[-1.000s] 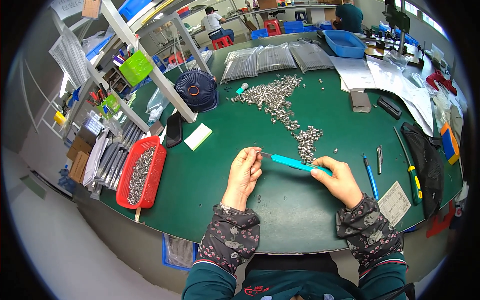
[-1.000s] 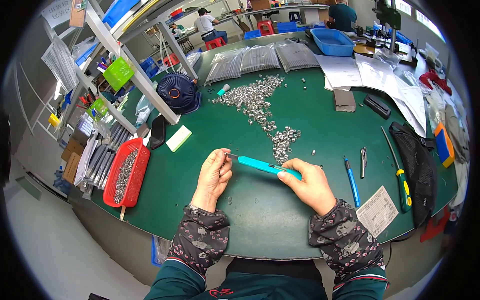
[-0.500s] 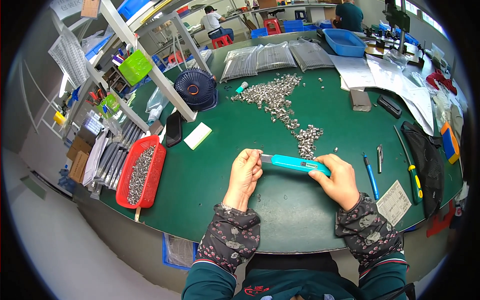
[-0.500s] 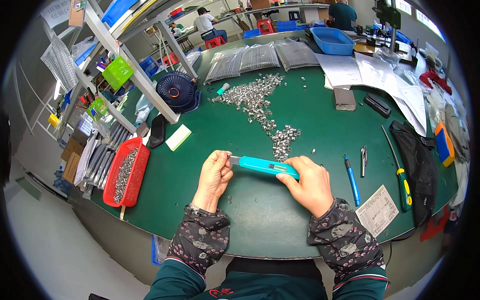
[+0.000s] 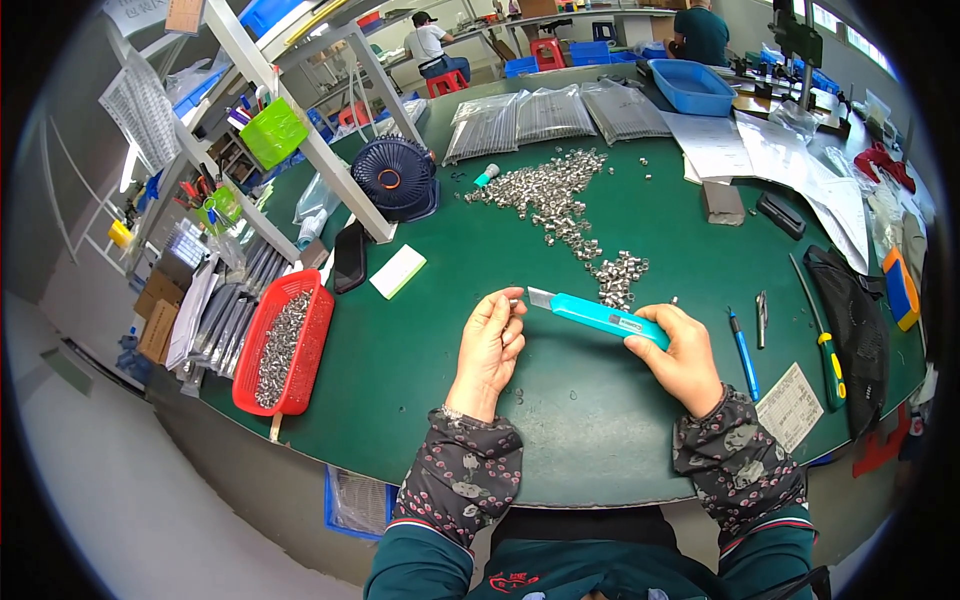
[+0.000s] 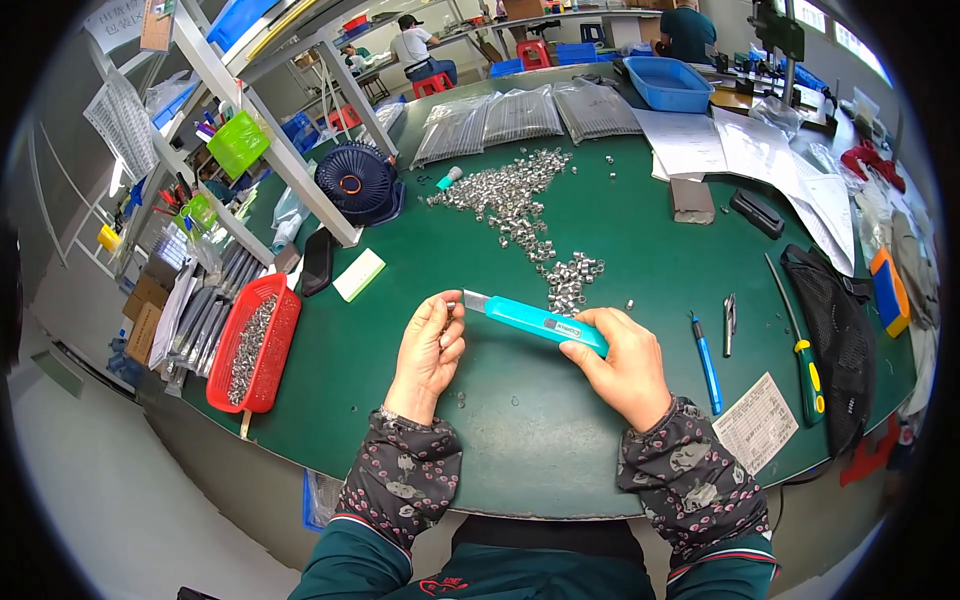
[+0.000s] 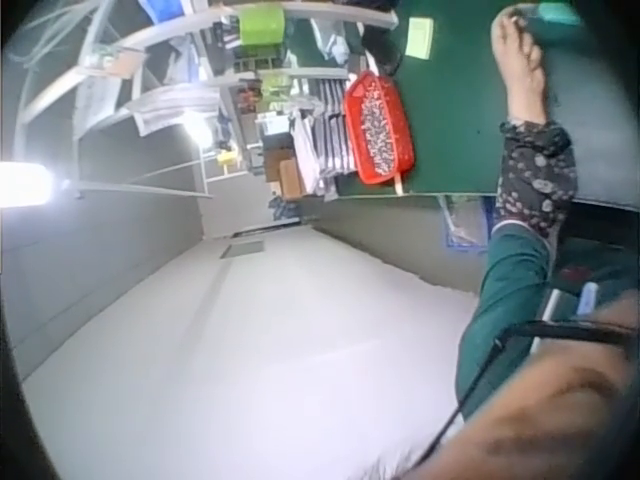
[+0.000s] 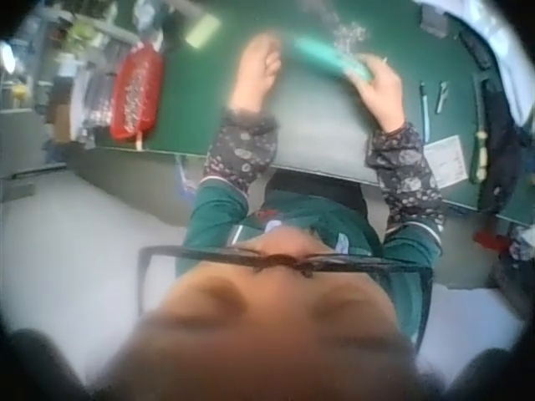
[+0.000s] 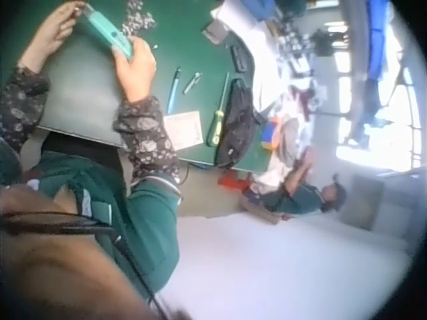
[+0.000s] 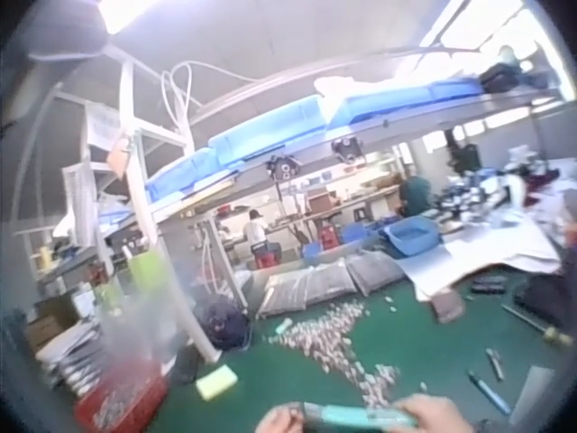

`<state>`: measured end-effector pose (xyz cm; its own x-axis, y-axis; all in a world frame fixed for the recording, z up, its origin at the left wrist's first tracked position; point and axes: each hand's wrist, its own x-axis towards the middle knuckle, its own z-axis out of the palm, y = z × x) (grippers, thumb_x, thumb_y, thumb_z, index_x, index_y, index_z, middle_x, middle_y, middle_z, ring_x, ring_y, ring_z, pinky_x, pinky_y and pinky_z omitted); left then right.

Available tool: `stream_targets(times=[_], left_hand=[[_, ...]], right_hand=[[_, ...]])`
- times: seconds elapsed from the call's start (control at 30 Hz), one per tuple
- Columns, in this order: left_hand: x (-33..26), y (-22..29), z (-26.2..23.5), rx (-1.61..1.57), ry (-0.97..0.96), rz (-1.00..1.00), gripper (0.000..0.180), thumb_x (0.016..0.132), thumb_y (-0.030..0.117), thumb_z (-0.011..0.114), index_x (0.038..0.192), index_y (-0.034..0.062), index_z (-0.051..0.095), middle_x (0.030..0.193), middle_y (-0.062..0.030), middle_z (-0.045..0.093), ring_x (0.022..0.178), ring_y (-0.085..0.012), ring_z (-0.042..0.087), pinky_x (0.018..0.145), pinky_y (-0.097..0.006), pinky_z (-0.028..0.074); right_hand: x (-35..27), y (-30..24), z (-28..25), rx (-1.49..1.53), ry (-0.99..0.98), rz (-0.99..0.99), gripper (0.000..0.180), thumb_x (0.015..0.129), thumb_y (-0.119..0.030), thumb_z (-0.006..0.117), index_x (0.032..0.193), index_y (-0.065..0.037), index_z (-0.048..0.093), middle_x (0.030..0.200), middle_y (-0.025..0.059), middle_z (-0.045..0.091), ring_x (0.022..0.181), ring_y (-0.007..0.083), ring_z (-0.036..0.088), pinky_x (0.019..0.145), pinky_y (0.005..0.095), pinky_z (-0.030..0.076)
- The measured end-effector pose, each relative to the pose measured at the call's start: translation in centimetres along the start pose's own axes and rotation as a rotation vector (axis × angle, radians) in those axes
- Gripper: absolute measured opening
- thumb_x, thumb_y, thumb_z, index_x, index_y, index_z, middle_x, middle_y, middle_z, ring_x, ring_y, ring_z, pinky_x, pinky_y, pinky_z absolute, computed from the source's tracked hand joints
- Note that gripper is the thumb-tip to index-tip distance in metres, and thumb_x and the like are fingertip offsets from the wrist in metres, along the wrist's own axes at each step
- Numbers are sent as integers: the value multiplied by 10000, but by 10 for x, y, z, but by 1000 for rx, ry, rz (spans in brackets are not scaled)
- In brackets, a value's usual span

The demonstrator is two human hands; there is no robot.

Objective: Using a utility knife to deburr or scrape small metal components at a workshop bench.

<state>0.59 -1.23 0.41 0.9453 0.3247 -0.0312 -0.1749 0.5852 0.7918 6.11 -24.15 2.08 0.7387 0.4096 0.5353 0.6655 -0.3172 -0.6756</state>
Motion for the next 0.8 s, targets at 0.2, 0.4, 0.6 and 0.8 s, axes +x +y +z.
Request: stream_targets(times=[0.2, 0.4, 0.6, 0.8], left_hand=[[2, -2, -3, -15, -35, 24, 144, 872, 154, 501, 951, 39, 538, 795, -20, 520, 485, -35, 336, 359, -145, 235], [2, -1, -1, 49, -33, 64, 123, 863, 128, 516, 940, 36, 543, 764, -7, 503, 484, -35, 333, 363, -148, 231], [0, -1, 3, 167, -21, 113, 107, 858, 116, 526, 912, 27, 553, 691, 14, 463, 479, -25, 317, 368, -147, 218], [-1, -2, -2, 199, -37, 56, 106, 855, 117, 533, 906, 26, 555, 714, 10, 484, 476, -15, 324, 367, -144, 232]], right_hand=[[0, 5, 0, 176, -153, 158, 285, 735, -243, 642, 902, -15, 598, 786, 112, 607, 671, 211, 594, 605, 299, 452], [2, 4, -4, 269, -248, 290, 308, 755, -263, 630, 909, 2, 600, 719, 101, 614, 663, 152, 581, 601, 279, 442], [2, 7, -4, 289, -316, 311, 301, 759, -258, 624, 906, 3, 599, 706, 101, 617, 656, 146, 581, 601, 275, 441], [-1, -12, -6, -151, 18, -92, 262, 683, -196, 672, 866, -37, 572, 721, 102, 535, 591, 278, 542, 523, 351, 428]])
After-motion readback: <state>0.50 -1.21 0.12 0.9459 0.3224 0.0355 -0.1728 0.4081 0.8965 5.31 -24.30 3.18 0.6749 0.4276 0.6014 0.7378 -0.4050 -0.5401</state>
